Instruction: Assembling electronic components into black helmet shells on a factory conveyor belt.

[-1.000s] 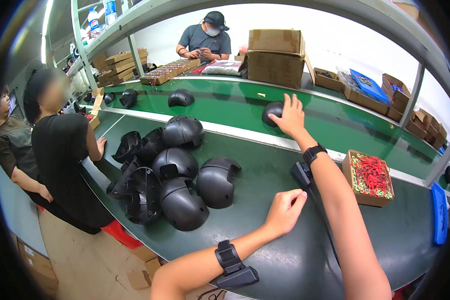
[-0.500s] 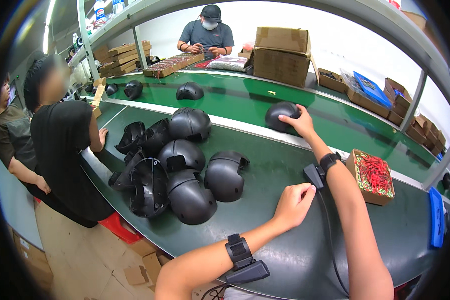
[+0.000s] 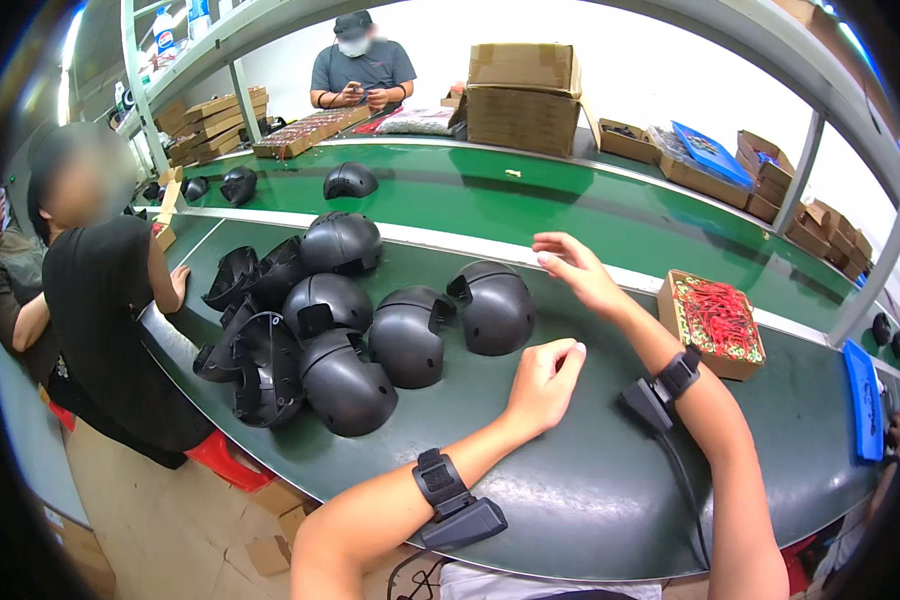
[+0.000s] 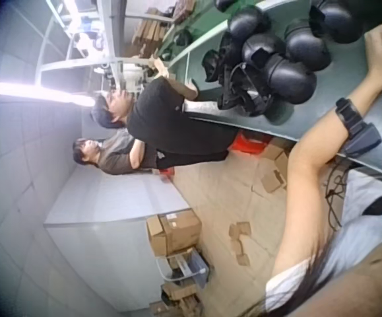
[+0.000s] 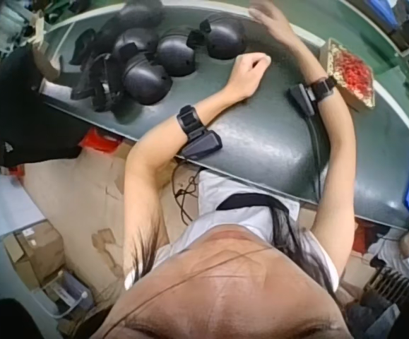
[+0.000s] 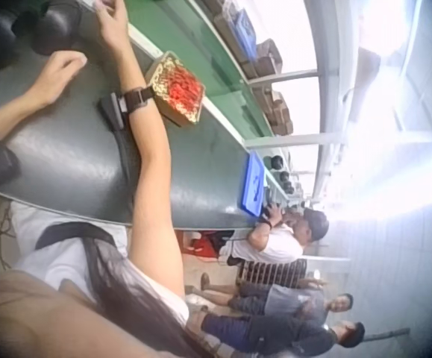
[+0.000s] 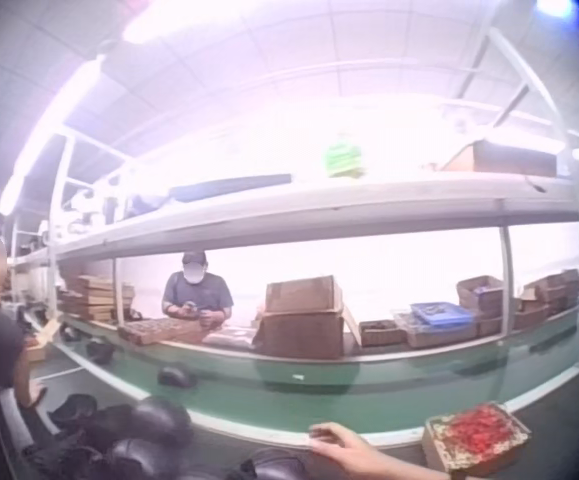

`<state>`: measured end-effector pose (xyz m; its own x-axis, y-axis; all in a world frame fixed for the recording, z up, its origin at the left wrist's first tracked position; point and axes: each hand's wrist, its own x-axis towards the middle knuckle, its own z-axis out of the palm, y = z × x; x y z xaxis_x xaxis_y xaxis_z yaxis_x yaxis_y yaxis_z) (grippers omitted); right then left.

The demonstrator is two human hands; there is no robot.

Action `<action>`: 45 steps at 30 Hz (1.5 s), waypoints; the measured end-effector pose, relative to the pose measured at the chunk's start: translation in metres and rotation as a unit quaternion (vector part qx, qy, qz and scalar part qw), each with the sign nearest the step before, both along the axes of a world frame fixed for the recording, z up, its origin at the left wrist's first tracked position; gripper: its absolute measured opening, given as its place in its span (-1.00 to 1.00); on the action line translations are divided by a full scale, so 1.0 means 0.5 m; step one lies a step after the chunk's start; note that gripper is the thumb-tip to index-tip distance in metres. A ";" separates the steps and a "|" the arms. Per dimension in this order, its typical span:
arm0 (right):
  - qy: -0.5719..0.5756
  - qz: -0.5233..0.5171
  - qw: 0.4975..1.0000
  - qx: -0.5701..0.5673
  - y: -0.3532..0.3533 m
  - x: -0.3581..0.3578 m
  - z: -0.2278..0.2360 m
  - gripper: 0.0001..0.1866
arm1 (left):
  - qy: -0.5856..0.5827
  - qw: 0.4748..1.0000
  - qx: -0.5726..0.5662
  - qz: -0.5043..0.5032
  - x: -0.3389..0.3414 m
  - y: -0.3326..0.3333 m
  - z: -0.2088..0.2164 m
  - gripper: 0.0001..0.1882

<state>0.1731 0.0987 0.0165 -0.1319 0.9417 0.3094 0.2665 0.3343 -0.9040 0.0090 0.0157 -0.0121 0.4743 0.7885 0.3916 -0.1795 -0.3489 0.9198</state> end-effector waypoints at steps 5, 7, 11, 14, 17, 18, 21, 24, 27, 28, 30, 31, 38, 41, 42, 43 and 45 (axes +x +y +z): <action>0.002 -0.003 0.999 -0.054 -0.117 0.003 -0.027 -0.59 | -0.005 1.000 -0.010 0.020 -0.003 0.020 -0.022 -0.65; 0.021 0.031 0.997 -0.064 -0.165 0.003 -0.025 -0.64 | -0.014 1.000 -0.025 0.007 -0.006 0.023 -0.025 -0.67; -0.039 0.044 0.997 -0.047 -0.239 0.018 -0.028 -0.61 | -0.014 0.999 -0.040 -0.007 -0.009 0.028 -0.032 -0.67; -0.123 0.032 0.991 0.030 -0.276 0.034 -0.029 -0.60 | -0.002 0.999 -0.048 0.010 -0.011 0.026 -0.024 -0.64; -0.092 0.015 0.996 0.003 -0.277 0.037 -0.034 -0.61 | -0.012 0.998 -0.066 -0.003 -0.011 0.025 -0.019 -0.62; -0.090 0.017 0.996 0.002 -0.277 0.033 -0.034 -0.61 | -0.015 0.997 -0.074 -0.006 -0.015 0.026 -0.020 -0.61; -0.133 0.013 0.990 0.050 -0.277 0.029 -0.033 -0.62 | -0.013 0.997 -0.074 -0.012 -0.016 0.025 -0.022 -0.61; -0.143 0.008 0.988 0.057 -0.278 0.029 -0.028 -0.62 | -0.015 0.997 -0.080 -0.011 -0.016 0.024 -0.015 -0.62; -0.138 0.010 0.989 0.055 -0.275 0.029 -0.032 -0.62 | 0.004 0.997 -0.074 -0.027 -0.021 0.027 -0.015 -0.65; -0.137 0.009 0.989 0.057 -0.275 0.029 -0.033 -0.62 | 0.003 0.997 -0.079 -0.027 -0.021 0.027 -0.014 -0.64; -0.134 0.010 0.989 0.056 -0.275 0.029 -0.035 -0.62 | 0.004 0.996 -0.079 -0.030 -0.021 0.025 -0.012 -0.64; -0.131 0.012 0.990 0.056 -0.275 0.030 -0.035 -0.62 | 0.002 0.996 -0.079 -0.030 -0.020 0.025 -0.013 -0.64; -0.138 0.009 0.989 0.061 -0.275 0.032 -0.037 -0.62 | 0.013 0.996 -0.078 -0.030 -0.021 0.022 -0.007 -0.64; -0.139 0.009 0.988 0.064 -0.271 0.034 -0.038 -0.62 | -0.021 0.994 -0.109 -0.023 -0.018 0.022 -0.008 -0.62; -0.131 0.011 0.989 0.060 -0.272 0.032 -0.040 -0.62 | -0.022 0.994 -0.109 -0.022 -0.018 0.023 -0.010 -0.62; -0.123 0.014 0.991 0.057 -0.272 0.032 -0.040 -0.62 | -0.020 0.995 -0.098 -0.021 -0.019 0.025 -0.012 -0.62; -0.129 0.013 0.990 0.058 -0.273 0.031 -0.035 -0.62 | -0.018 0.996 -0.087 -0.020 -0.019 0.026 -0.014 -0.62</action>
